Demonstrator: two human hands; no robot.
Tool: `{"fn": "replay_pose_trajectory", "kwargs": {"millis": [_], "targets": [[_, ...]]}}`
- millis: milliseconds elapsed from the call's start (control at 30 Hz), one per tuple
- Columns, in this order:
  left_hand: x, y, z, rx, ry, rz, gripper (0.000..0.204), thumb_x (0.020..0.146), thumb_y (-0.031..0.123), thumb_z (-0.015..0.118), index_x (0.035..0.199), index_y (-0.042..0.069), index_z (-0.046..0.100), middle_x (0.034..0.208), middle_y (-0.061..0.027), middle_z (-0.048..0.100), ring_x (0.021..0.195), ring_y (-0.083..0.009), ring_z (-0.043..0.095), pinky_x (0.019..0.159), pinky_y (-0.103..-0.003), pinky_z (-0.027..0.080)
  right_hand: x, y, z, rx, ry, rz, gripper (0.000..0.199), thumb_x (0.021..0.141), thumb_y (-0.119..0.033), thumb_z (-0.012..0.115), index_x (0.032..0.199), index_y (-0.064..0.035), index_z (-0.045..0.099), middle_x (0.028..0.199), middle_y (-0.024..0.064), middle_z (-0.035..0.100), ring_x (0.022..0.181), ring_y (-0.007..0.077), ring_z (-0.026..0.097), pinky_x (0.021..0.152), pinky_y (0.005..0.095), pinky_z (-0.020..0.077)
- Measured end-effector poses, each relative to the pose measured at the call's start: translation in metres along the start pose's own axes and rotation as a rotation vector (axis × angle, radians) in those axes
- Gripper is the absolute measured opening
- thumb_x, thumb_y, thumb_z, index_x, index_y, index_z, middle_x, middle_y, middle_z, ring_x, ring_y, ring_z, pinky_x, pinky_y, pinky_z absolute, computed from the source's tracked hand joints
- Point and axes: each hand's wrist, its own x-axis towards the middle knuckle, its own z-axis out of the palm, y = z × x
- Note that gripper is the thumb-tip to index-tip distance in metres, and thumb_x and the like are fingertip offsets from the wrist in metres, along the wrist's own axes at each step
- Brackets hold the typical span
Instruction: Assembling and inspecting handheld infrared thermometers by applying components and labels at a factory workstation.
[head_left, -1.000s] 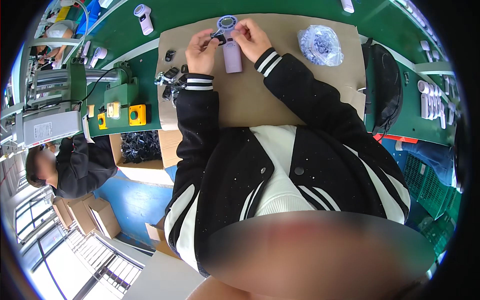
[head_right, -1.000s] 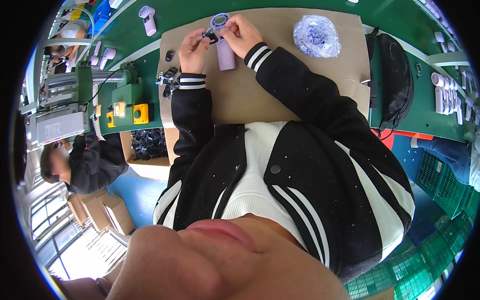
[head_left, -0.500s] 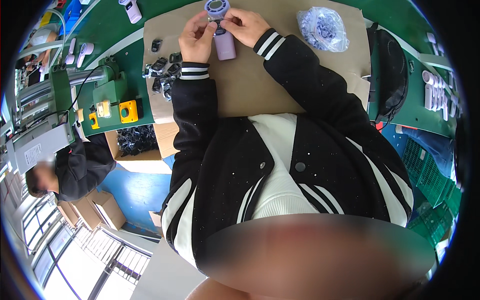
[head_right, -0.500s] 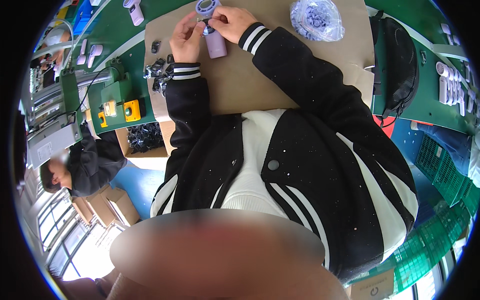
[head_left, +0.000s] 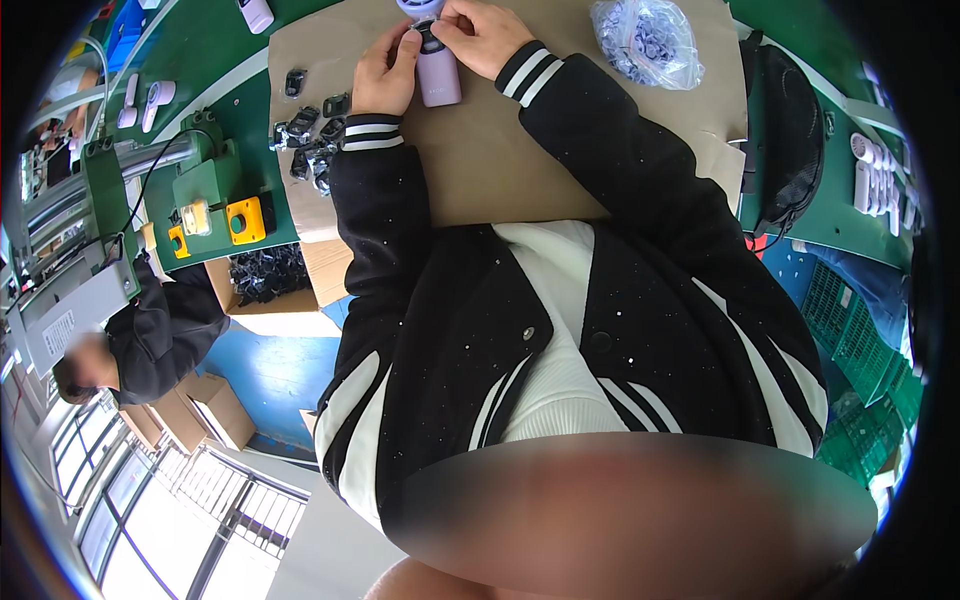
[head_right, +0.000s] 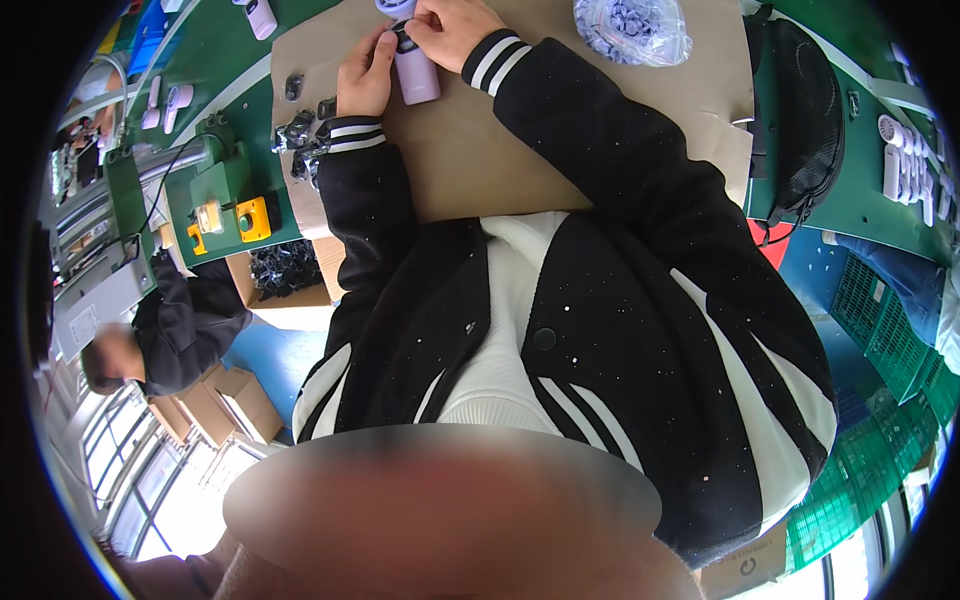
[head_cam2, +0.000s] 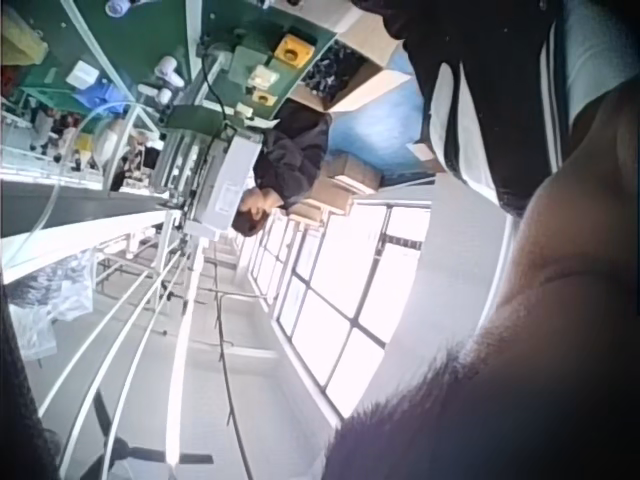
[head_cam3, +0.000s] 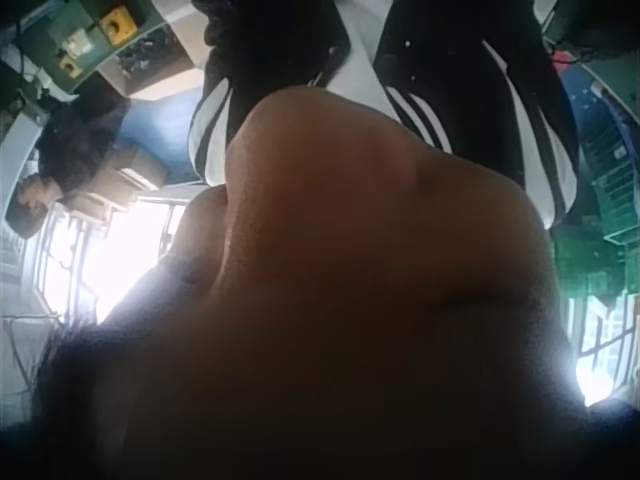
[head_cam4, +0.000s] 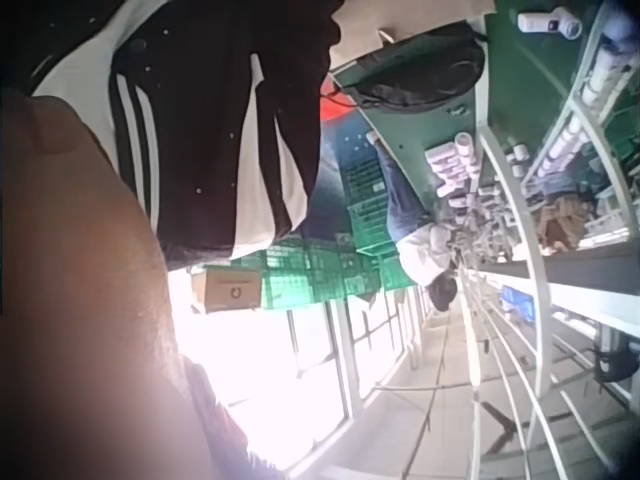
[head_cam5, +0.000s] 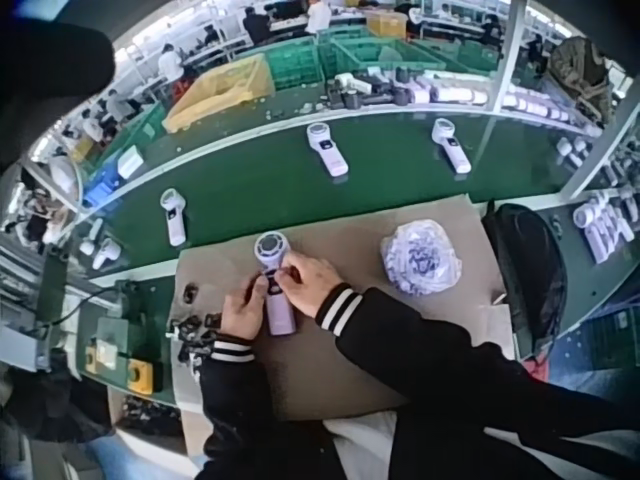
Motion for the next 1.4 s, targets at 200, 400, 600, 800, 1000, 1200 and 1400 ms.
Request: {"fn": "replay_pose_trajectory", "kwargs": {"millis": [200, 400, 600, 800, 1000, 1200, 1400], "targets": [[-0.001, -0.005, 0.000, -0.004, -0.015, 0.005, 0.036, 0.089, 0.029, 0.056, 0.112, 0.002, 0.062, 0.092, -0.0111, 0.068, 0.078, -0.0193, 0.062, 0.070, -0.028, 0.050, -0.008, -0.013, 0.004, 0.041, 0.081, 0.135, 0.014, 0.081, -0.017, 0.059, 0.085, -0.0077, 0.050, 0.067, 0.0097, 0.057, 0.057, 0.0323, 0.056, 0.055, 0.0405, 0.0443], [0.000, -0.005, 0.004, 0.026, 0.024, -0.054, 0.035, 0.089, 0.029, 0.056, 0.110, 0.002, 0.062, 0.093, -0.0126, 0.068, 0.079, -0.0211, 0.063, 0.071, -0.029, 0.050, -0.012, -0.025, 0.000, 0.079, 0.069, 0.226, 0.017, 0.081, -0.017, 0.060, 0.089, -0.0078, 0.047, 0.074, 0.0099, 0.058, 0.060, 0.0319, 0.057, 0.057, 0.0393, 0.0459], [0.001, -0.008, 0.009, 0.002, 0.059, -0.027, 0.032, 0.089, 0.028, 0.057, 0.107, 0.002, 0.063, 0.091, -0.0131, 0.068, 0.078, -0.0222, 0.063, 0.070, -0.030, 0.050, -0.019, -0.019, 0.004, 0.025, 0.036, 0.160, 0.018, 0.084, -0.016, 0.058, 0.097, -0.0062, 0.049, 0.078, 0.0070, 0.057, 0.063, 0.0227, 0.055, 0.059, 0.0320, 0.0444], [-0.002, -0.002, 0.011, 0.018, 0.120, 0.002, 0.027, 0.087, 0.023, 0.059, 0.103, 0.002, 0.063, 0.089, -0.0139, 0.068, 0.073, -0.0243, 0.064, 0.065, -0.031, 0.050, -0.021, -0.007, 0.013, 0.015, 0.063, 0.032, 0.023, 0.086, -0.016, 0.055, 0.106, -0.0074, 0.047, 0.083, 0.0072, 0.058, 0.067, 0.0227, 0.055, 0.062, 0.0322, 0.0442], [-0.001, -0.014, 0.025, -0.375, 0.119, 0.120, 0.032, 0.085, 0.014, 0.060, 0.115, 0.004, 0.053, 0.084, -0.0104, 0.065, 0.066, -0.0187, 0.060, 0.060, -0.028, 0.048, -0.021, -0.014, 0.012, 0.328, 0.137, -0.023, 0.027, 0.088, -0.012, 0.052, 0.113, -0.0033, 0.046, 0.095, 0.0101, 0.056, 0.079, 0.0209, 0.056, 0.074, 0.0307, 0.0460], [-0.009, 0.011, 0.019, -0.428, 0.191, 0.143, 0.034, 0.086, 0.008, 0.058, 0.118, 0.002, 0.053, 0.092, -0.0083, 0.061, 0.075, -0.0140, 0.056, 0.069, -0.024, 0.048, -0.019, -0.010, 0.017, 0.292, 0.080, -0.039, 0.036, 0.094, -0.015, 0.046, 0.127, -0.0024, 0.042, 0.108, 0.0110, 0.055, 0.090, 0.0189, 0.054, 0.082, 0.0284, 0.0432], [-0.013, 0.028, 0.023, -0.344, 0.277, 0.170, 0.033, 0.084, 0.005, 0.057, 0.116, 0.003, 0.054, 0.086, -0.0109, 0.063, 0.065, -0.0180, 0.056, 0.061, -0.028, 0.047, -0.018, -0.011, -0.001, 0.204, 0.071, -0.033, 0.032, 0.094, -0.015, 0.047, 0.123, -0.0024, 0.049, 0.110, 0.0120, 0.058, 0.093, 0.0194, 0.055, 0.084, 0.0274, 0.0434]]}}
